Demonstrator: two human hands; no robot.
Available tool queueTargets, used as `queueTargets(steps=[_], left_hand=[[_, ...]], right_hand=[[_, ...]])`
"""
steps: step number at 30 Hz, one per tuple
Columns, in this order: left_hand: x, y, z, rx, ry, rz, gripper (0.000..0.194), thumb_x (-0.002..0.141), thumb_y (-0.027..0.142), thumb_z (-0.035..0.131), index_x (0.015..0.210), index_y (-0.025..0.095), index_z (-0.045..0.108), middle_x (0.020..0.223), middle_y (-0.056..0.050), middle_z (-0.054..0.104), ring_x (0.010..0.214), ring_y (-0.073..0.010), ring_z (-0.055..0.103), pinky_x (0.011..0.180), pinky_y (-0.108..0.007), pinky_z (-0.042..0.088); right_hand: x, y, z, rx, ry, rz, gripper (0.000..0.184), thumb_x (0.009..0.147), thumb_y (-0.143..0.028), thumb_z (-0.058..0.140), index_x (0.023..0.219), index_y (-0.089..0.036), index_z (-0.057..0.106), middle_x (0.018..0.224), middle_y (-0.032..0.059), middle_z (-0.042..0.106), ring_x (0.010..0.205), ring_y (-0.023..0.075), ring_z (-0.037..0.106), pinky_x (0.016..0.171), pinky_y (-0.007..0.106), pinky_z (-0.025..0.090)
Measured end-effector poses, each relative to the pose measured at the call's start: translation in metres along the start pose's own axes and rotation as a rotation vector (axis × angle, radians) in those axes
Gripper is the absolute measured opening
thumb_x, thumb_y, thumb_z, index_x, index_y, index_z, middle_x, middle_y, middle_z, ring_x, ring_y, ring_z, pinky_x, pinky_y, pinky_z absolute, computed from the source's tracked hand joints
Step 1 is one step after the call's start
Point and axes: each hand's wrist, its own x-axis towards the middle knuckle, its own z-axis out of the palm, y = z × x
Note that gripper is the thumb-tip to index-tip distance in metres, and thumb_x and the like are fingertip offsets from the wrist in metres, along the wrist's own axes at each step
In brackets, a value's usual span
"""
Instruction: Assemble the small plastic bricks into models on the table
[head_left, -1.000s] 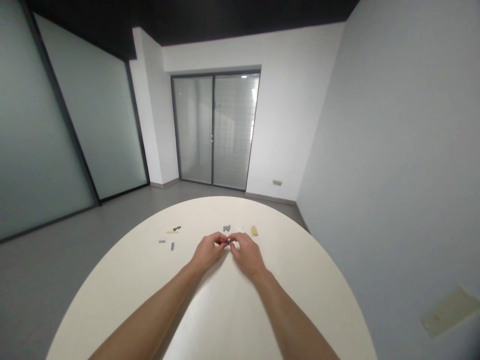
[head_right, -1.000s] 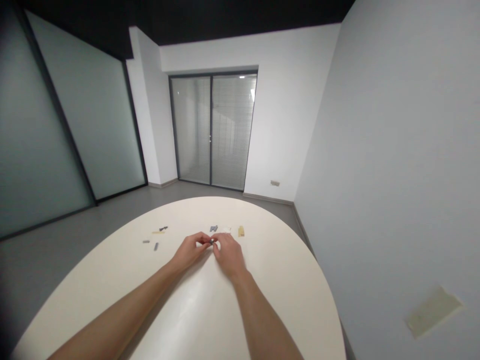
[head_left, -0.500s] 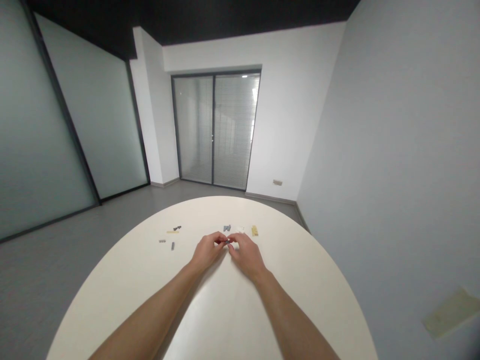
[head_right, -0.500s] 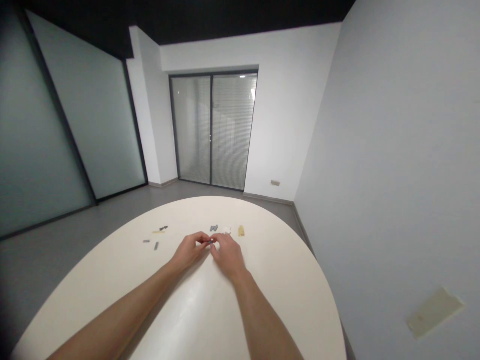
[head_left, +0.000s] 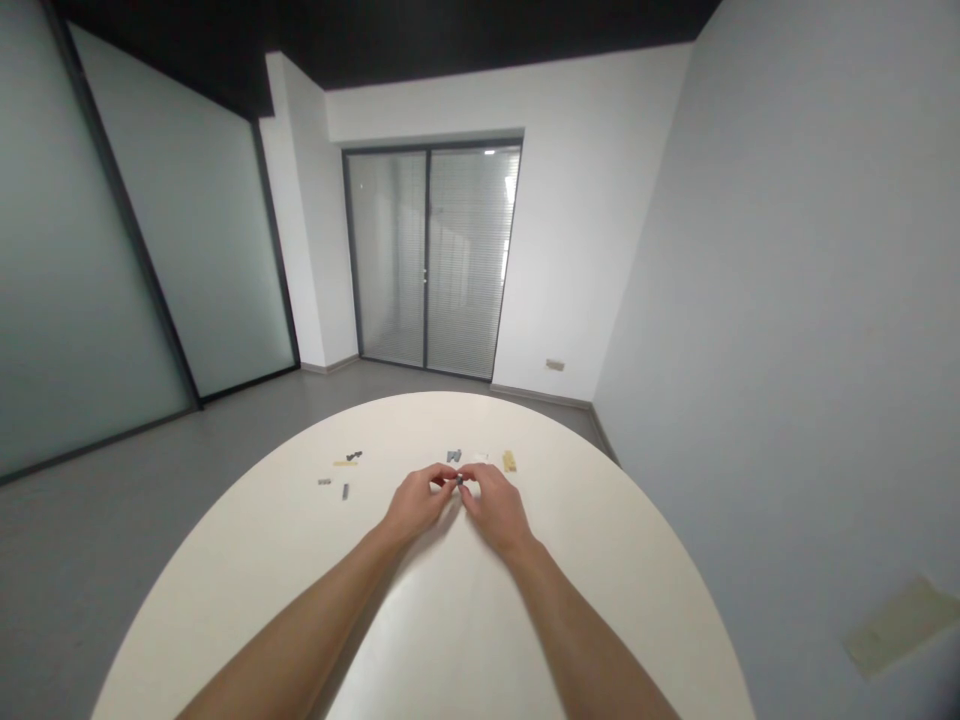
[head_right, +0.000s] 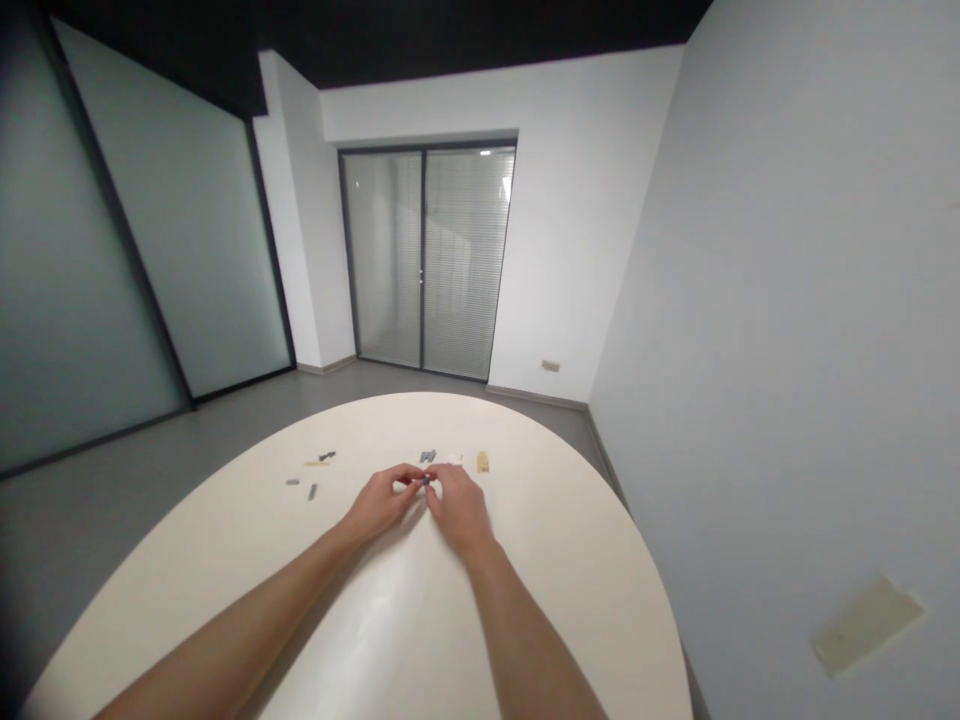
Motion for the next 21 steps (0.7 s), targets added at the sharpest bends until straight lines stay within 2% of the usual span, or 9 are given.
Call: queueTargets(steps=[10, 18, 21], left_hand=[[0.0022, 0.0003, -0.0012, 0.002, -0.027, -0.002, 0.023, 0.086, 0.027, 0.055, 0.100, 0.023, 0.073, 0.099, -0.001, 0.075, 0.087, -0.0159, 0.066, 0.086, -0.026, 0.048], [0.0005, 0.0019, -0.0024, 0.070, -0.022, -0.064, 0.023, 0.087, 0.031, 0.054, 0.099, 0.024, 0.073, 0.097, -0.001, 0.075, 0.086, -0.0156, 0.066, 0.084, -0.025, 0.048], [-0.0005, 0.0018, -0.0028, 0.134, -0.011, -0.125, 0.022, 0.087, 0.034, 0.055, 0.097, 0.025, 0.072, 0.095, -0.001, 0.075, 0.084, -0.0157, 0.067, 0.080, -0.025, 0.047]], right_hand=[[0.0005, 0.0021, 0.0010, 0.022, -0.009, -0.011, 0.022, 0.087, -0.016, 0.056, 0.107, -0.022, 0.062, 0.106, 0.0046, 0.067, 0.102, 0.0201, 0.060, 0.092, 0.035, 0.047], [0.0004, 0.0000, 0.0003, 0.010, -0.057, 0.027, 0.022, 0.088, -0.016, 0.055, 0.107, -0.023, 0.062, 0.107, 0.0034, 0.067, 0.103, 0.0189, 0.059, 0.093, 0.033, 0.046], [-0.0007, 0.0004, 0.0009, 0.008, -0.087, 0.029, 0.023, 0.087, -0.016, 0.056, 0.107, -0.024, 0.061, 0.106, 0.0025, 0.066, 0.103, 0.0183, 0.059, 0.092, 0.032, 0.045]])
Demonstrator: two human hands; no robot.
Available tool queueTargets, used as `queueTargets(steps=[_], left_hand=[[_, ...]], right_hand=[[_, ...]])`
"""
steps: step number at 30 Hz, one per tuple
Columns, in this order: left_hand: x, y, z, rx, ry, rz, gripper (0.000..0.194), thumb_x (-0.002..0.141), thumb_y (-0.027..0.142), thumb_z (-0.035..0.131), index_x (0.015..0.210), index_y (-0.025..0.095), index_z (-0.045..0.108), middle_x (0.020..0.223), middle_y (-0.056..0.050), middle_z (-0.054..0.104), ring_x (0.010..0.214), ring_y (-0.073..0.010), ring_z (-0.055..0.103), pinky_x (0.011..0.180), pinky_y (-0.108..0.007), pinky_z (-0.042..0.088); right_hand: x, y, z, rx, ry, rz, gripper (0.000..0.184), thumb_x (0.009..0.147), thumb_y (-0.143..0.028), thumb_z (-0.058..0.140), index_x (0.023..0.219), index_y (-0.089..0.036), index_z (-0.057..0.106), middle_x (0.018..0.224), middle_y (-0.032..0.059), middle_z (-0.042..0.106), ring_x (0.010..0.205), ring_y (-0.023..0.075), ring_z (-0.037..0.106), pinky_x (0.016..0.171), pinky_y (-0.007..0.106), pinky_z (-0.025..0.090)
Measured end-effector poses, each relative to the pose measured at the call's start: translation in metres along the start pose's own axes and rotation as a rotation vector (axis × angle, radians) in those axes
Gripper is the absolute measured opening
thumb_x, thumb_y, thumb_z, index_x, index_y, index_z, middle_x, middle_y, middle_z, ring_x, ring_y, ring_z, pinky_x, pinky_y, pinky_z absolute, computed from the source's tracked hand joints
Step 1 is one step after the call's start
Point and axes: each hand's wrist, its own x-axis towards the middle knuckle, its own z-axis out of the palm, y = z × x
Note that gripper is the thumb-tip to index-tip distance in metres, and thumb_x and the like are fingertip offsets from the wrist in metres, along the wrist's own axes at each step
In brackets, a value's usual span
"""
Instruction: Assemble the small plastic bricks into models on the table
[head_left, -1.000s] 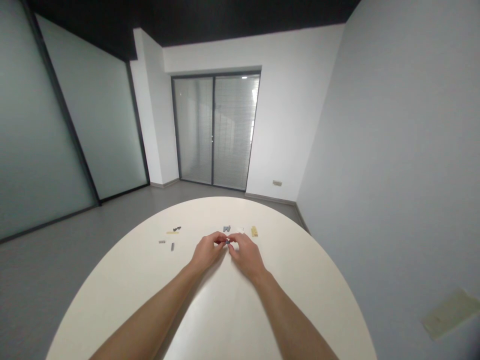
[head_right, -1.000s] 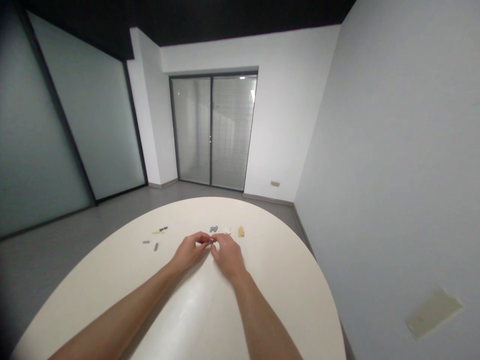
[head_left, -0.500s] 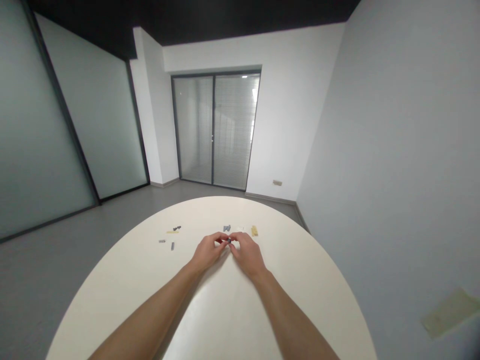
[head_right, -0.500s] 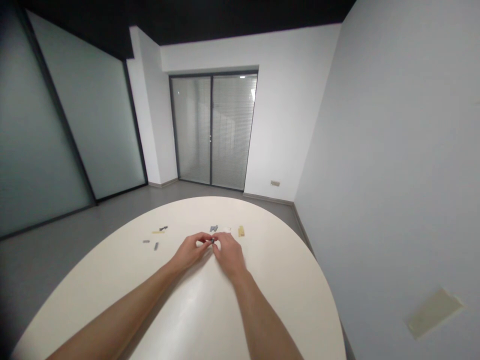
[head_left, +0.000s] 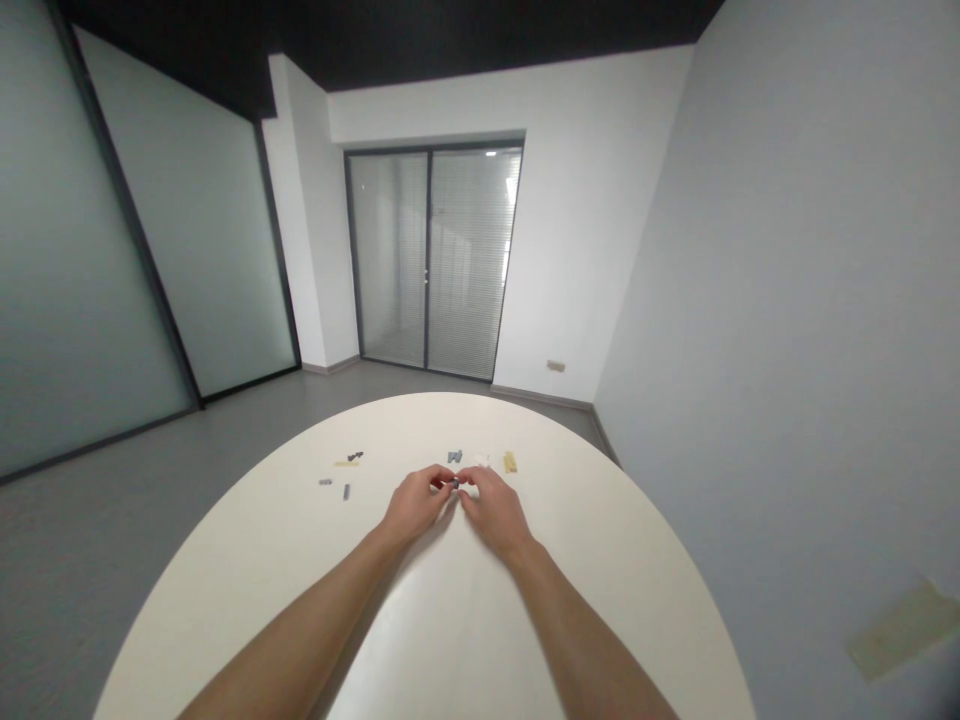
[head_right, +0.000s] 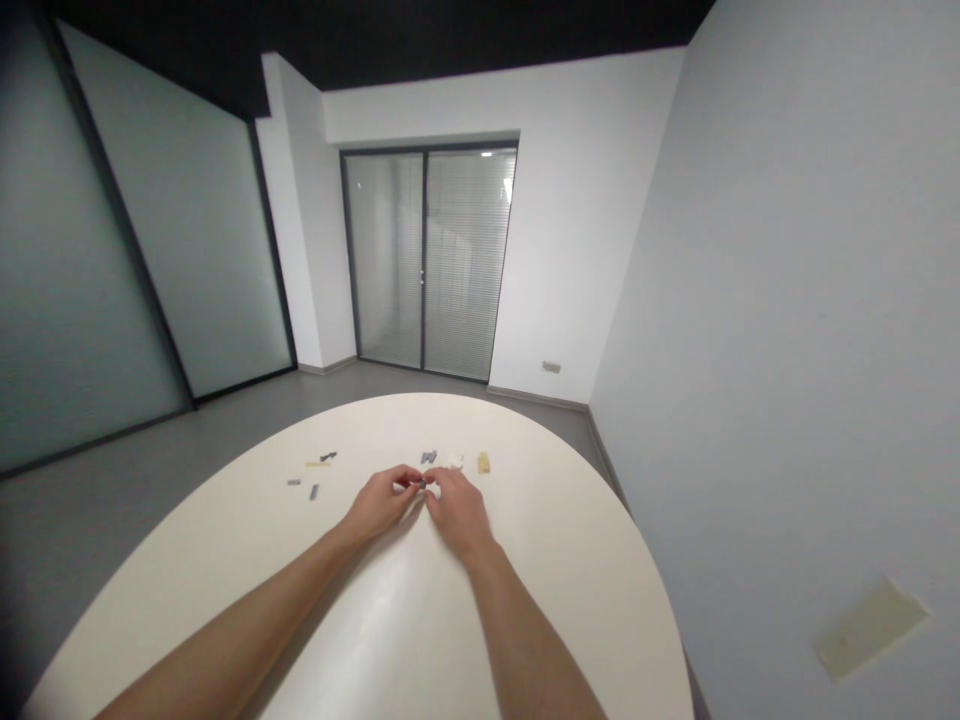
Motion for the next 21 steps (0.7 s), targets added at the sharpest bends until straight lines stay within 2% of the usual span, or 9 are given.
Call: queueTargets(steps=[4, 8, 14, 21], left_hand=[[-0.001, -0.001, -0.003, 0.144, 0.018, -0.110, 0.022, 0.086, 0.036, 0.055, 0.097, 0.026, 0.071, 0.090, -0.001, 0.075, 0.081, -0.0166, 0.066, 0.073, -0.025, 0.045], [-0.002, -0.002, -0.005, 0.291, 0.068, -0.172, 0.023, 0.086, 0.033, 0.053, 0.099, 0.026, 0.071, 0.095, -0.003, 0.073, 0.085, -0.0193, 0.066, 0.069, -0.027, 0.043], [-0.003, -0.004, -0.007, 0.418, 0.133, -0.151, 0.026, 0.087, 0.030, 0.050, 0.100, 0.024, 0.072, 0.098, -0.008, 0.070, 0.094, -0.0221, 0.063, 0.078, -0.030, 0.045], [-0.002, -0.013, -0.006, 0.480, 0.149, -0.055, 0.021, 0.087, 0.023, 0.051, 0.095, 0.022, 0.071, 0.097, -0.006, 0.071, 0.104, -0.0228, 0.057, 0.083, -0.031, 0.045]], right_hand=[[-0.001, 0.001, 0.001, -0.008, -0.042, 0.015, 0.024, 0.087, -0.016, 0.057, 0.109, -0.025, 0.061, 0.104, 0.0018, 0.067, 0.103, 0.0181, 0.059, 0.091, 0.031, 0.045], [-0.002, 0.002, 0.003, -0.032, -0.078, 0.041, 0.026, 0.088, -0.017, 0.057, 0.112, -0.026, 0.060, 0.101, 0.0013, 0.068, 0.102, 0.0177, 0.060, 0.091, 0.030, 0.044], [-0.003, 0.004, 0.005, -0.059, -0.114, 0.062, 0.025, 0.088, -0.019, 0.056, 0.111, -0.027, 0.061, 0.099, 0.0006, 0.068, 0.098, 0.0166, 0.061, 0.086, 0.028, 0.045], [-0.003, 0.004, 0.005, -0.058, -0.134, 0.071, 0.021, 0.089, -0.020, 0.055, 0.108, -0.026, 0.063, 0.099, 0.0012, 0.068, 0.097, 0.0159, 0.061, 0.086, 0.026, 0.044]])
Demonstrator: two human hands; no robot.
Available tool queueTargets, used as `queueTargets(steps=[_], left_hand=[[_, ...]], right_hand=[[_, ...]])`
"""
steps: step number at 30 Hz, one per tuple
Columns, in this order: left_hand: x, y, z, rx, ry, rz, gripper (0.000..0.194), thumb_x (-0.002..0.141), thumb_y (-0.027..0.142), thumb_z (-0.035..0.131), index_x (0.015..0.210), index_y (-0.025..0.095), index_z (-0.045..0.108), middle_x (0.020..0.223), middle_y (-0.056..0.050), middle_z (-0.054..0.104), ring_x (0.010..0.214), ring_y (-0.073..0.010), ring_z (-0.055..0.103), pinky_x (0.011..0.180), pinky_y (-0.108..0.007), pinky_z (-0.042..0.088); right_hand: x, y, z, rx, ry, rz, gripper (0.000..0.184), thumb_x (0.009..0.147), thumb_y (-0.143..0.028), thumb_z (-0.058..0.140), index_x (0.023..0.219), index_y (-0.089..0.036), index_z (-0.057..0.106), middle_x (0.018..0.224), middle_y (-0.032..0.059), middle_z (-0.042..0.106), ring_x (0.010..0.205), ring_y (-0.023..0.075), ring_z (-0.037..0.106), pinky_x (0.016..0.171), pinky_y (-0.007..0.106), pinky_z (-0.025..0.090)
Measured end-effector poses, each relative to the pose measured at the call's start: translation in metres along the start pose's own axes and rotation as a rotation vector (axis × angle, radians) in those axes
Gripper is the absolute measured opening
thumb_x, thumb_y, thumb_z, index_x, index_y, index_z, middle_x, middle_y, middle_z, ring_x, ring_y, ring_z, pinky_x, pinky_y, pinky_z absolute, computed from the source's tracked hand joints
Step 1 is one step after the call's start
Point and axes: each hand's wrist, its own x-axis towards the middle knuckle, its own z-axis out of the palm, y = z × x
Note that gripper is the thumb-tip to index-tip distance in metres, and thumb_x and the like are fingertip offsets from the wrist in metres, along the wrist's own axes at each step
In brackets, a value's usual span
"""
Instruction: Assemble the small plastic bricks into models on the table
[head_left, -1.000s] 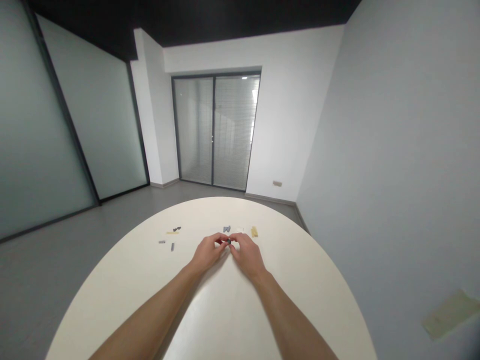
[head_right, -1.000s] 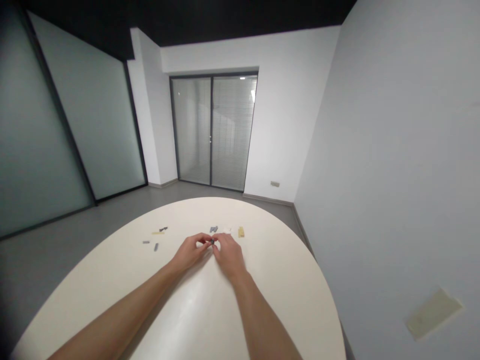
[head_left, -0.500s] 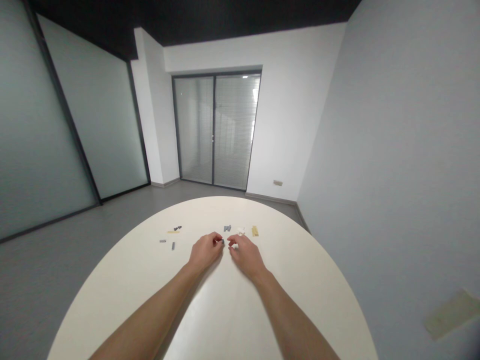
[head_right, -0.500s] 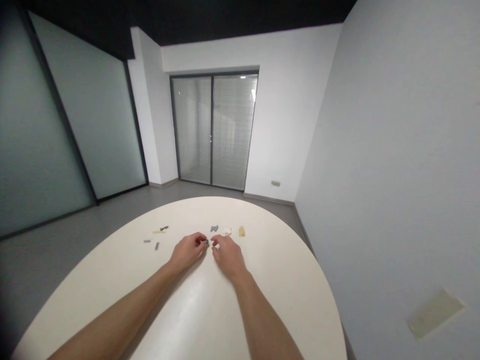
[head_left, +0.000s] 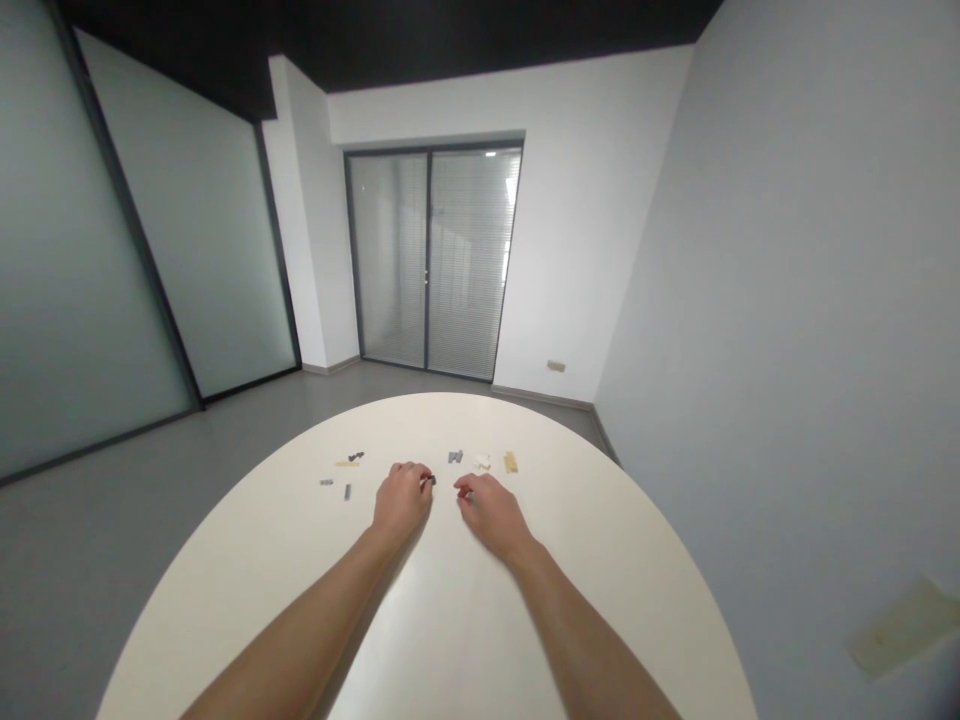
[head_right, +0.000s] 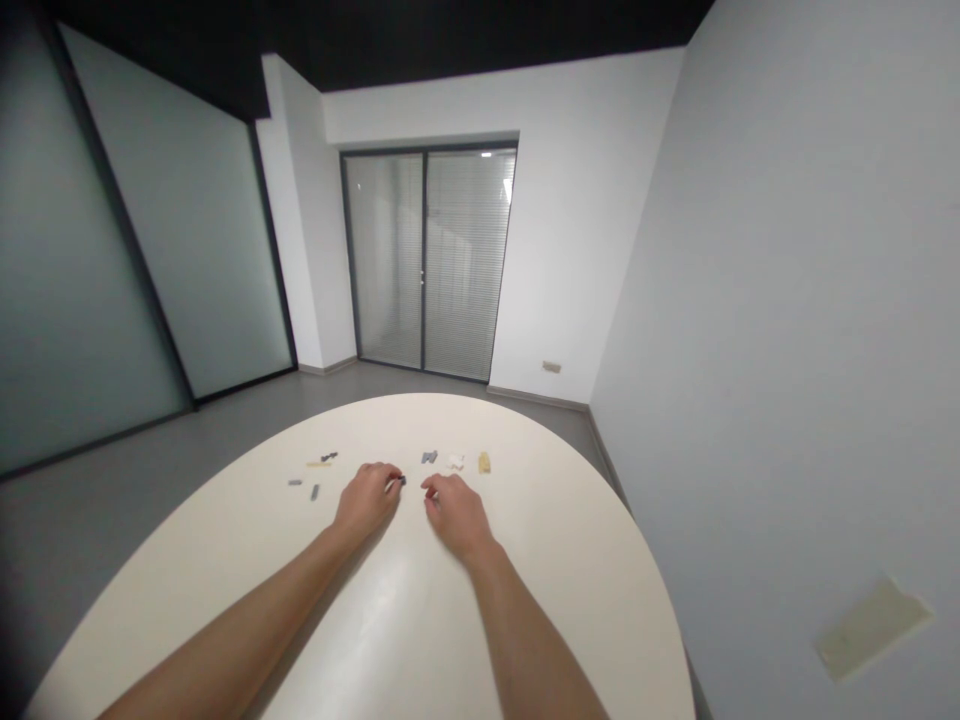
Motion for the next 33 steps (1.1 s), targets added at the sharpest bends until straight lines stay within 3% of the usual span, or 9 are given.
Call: queueTargets(steps=[10, 17, 24, 33], left_hand=[[0.000, 0.007, -0.007, 0.026, 0.015, 0.039, 0.025, 0.089, 0.016, 0.048, 0.107, 0.019, 0.065, 0.112, -0.008, 0.068, 0.108, -0.0223, 0.055, 0.090, -0.032, 0.043], [-0.002, 0.016, -0.016, 0.057, -0.071, 0.033, 0.028, 0.088, 0.015, 0.049, 0.111, 0.020, 0.065, 0.109, -0.009, 0.069, 0.110, -0.0239, 0.058, 0.089, -0.033, 0.044], [-0.001, 0.014, -0.015, 0.093, -0.091, 0.063, 0.032, 0.086, 0.010, 0.047, 0.111, 0.020, 0.066, 0.106, -0.009, 0.071, 0.110, -0.0243, 0.058, 0.088, -0.033, 0.044], [-0.002, 0.011, -0.011, 0.062, -0.127, 0.109, 0.043, 0.084, 0.005, 0.044, 0.121, 0.018, 0.061, 0.118, -0.010, 0.068, 0.117, -0.0223, 0.055, 0.095, -0.032, 0.042]], right_hand=[[0.000, -0.001, -0.001, -0.008, 0.007, -0.005, 0.021, 0.089, -0.019, 0.056, 0.108, -0.026, 0.063, 0.097, 0.0009, 0.068, 0.096, 0.0155, 0.061, 0.085, 0.026, 0.044], [0.000, -0.002, -0.002, -0.016, 0.007, 0.002, 0.021, 0.089, -0.019, 0.056, 0.107, -0.026, 0.063, 0.097, 0.0014, 0.067, 0.096, 0.0159, 0.062, 0.085, 0.026, 0.044], [-0.001, -0.003, -0.003, -0.004, 0.006, -0.006, 0.022, 0.088, -0.018, 0.054, 0.107, -0.026, 0.063, 0.098, 0.0013, 0.068, 0.097, 0.0156, 0.062, 0.086, 0.026, 0.044], [-0.001, -0.005, -0.004, -0.014, 0.004, -0.006, 0.022, 0.088, -0.017, 0.055, 0.107, -0.026, 0.064, 0.097, 0.0015, 0.068, 0.096, 0.0156, 0.062, 0.085, 0.026, 0.045]])
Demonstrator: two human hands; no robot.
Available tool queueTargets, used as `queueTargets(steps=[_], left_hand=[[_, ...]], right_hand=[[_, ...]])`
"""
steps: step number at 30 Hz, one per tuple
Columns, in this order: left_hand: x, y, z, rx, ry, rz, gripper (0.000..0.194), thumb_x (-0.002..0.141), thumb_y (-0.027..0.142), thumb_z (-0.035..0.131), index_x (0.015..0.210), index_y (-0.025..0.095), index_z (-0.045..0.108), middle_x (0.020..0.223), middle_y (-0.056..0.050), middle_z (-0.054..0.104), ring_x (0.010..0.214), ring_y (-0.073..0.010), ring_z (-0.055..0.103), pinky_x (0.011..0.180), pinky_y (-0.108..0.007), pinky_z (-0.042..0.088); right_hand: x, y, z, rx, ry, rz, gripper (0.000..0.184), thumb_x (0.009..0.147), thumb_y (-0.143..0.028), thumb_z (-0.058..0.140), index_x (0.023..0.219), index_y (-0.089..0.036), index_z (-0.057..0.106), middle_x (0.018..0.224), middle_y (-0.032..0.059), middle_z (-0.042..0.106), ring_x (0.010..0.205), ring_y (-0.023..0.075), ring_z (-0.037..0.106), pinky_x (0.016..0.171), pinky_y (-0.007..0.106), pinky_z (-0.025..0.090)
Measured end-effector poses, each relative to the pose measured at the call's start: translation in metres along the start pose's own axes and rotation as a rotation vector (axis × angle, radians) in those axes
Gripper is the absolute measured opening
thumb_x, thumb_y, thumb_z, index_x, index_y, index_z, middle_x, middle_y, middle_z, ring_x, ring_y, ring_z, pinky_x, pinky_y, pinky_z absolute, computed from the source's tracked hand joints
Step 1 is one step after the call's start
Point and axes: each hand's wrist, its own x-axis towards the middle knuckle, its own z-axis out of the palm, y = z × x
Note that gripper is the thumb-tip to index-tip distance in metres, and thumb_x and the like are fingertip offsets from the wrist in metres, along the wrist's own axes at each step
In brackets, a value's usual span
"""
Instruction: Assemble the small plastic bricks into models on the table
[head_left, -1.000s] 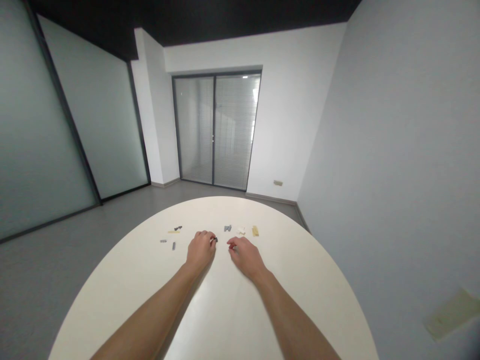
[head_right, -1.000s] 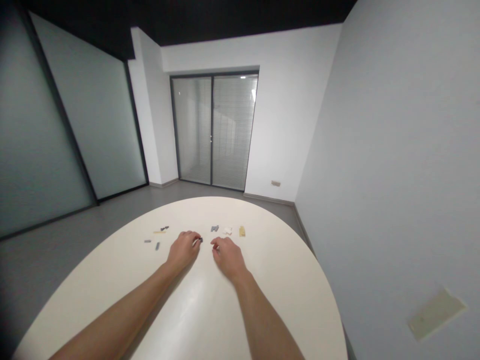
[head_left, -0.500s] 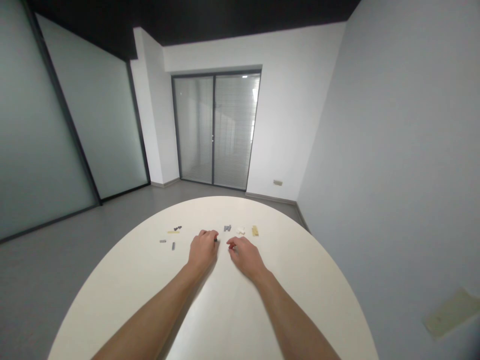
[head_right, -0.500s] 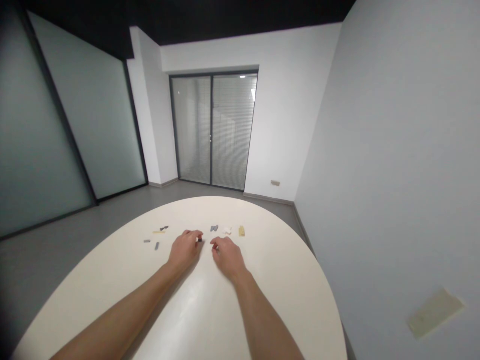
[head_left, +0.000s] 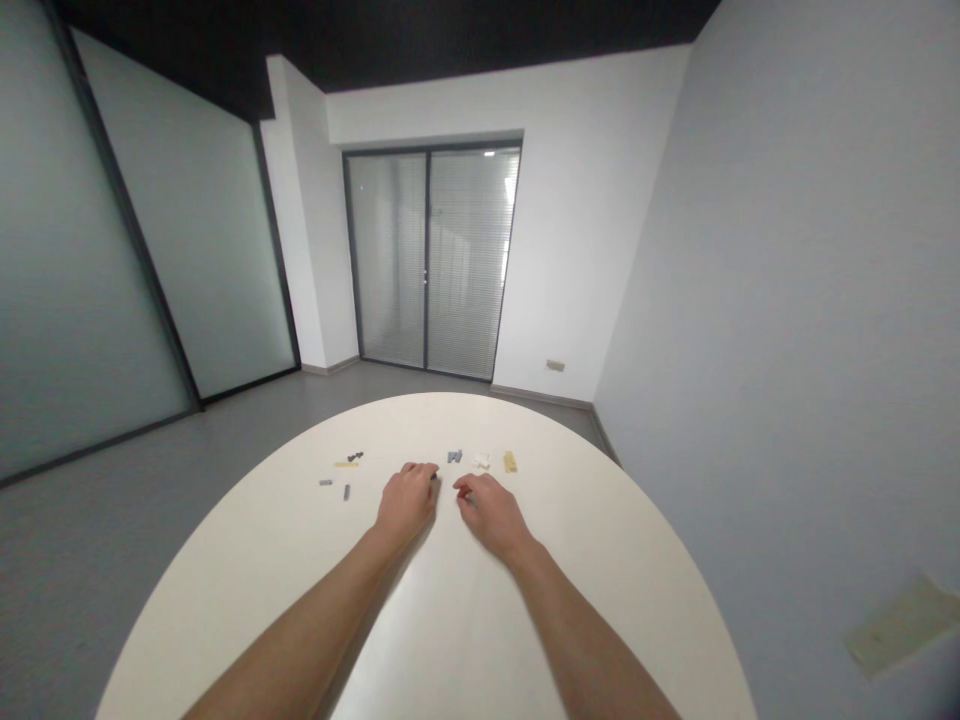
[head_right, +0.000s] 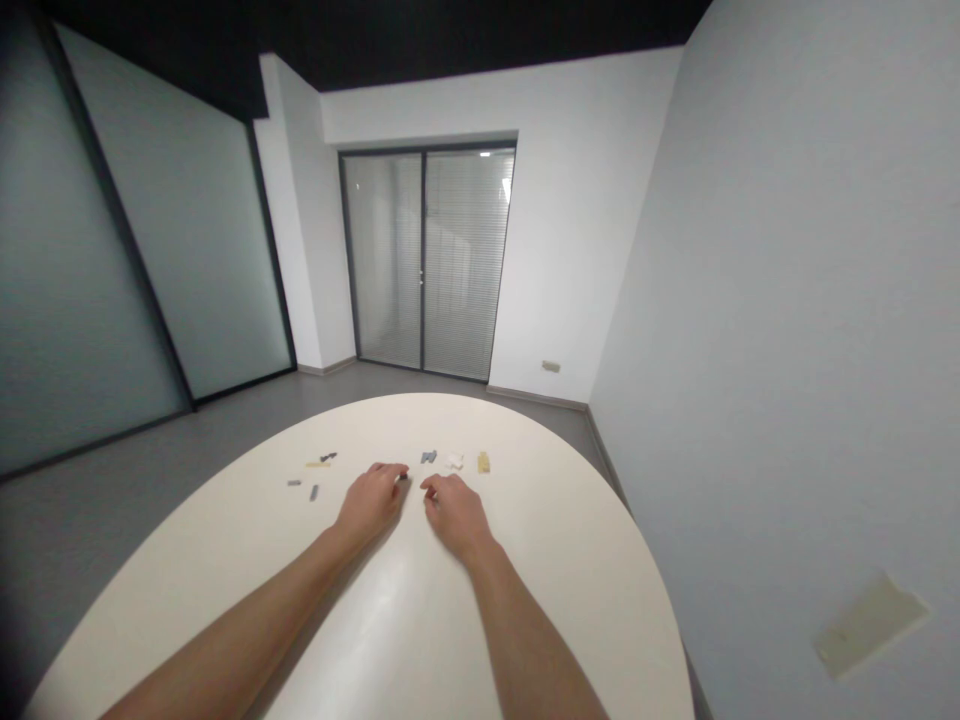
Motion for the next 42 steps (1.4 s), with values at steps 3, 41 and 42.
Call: queueTargets(steps=[3, 41, 42], left_hand=[[0.000, 0.000, 0.001, -0.013, 0.003, 0.010, 0.042, 0.085, 0.008, 0.043, 0.122, 0.017, 0.061, 0.121, -0.010, 0.067, 0.118, -0.0218, 0.054, 0.097, -0.032, 0.041], [0.033, 0.002, 0.020, 0.133, -0.035, 0.075, 0.050, 0.089, 0.027, 0.042, 0.138, 0.016, 0.044, 0.130, -0.014, 0.060, 0.118, -0.0299, 0.050, 0.094, -0.042, 0.040], [0.032, 0.002, 0.020, 0.127, -0.033, 0.072, 0.050, 0.089, 0.027, 0.042, 0.138, 0.017, 0.044, 0.130, -0.013, 0.060, 0.118, -0.0295, 0.050, 0.095, -0.042, 0.040]], right_hand=[[0.000, 0.001, 0.001, 0.004, 0.011, -0.011, 0.022, 0.088, -0.017, 0.055, 0.106, -0.026, 0.064, 0.096, 0.0011, 0.068, 0.096, 0.0157, 0.062, 0.085, 0.026, 0.045], [0.002, -0.001, 0.002, -0.033, -0.005, -0.021, 0.015, 0.089, -0.019, 0.054, 0.098, -0.024, 0.065, 0.093, 0.0021, 0.068, 0.091, 0.0168, 0.060, 0.082, 0.026, 0.044], [0.002, -0.001, 0.002, -0.034, -0.007, -0.024, 0.015, 0.089, -0.019, 0.054, 0.097, -0.024, 0.065, 0.093, 0.0023, 0.068, 0.092, 0.0169, 0.060, 0.082, 0.026, 0.044]])
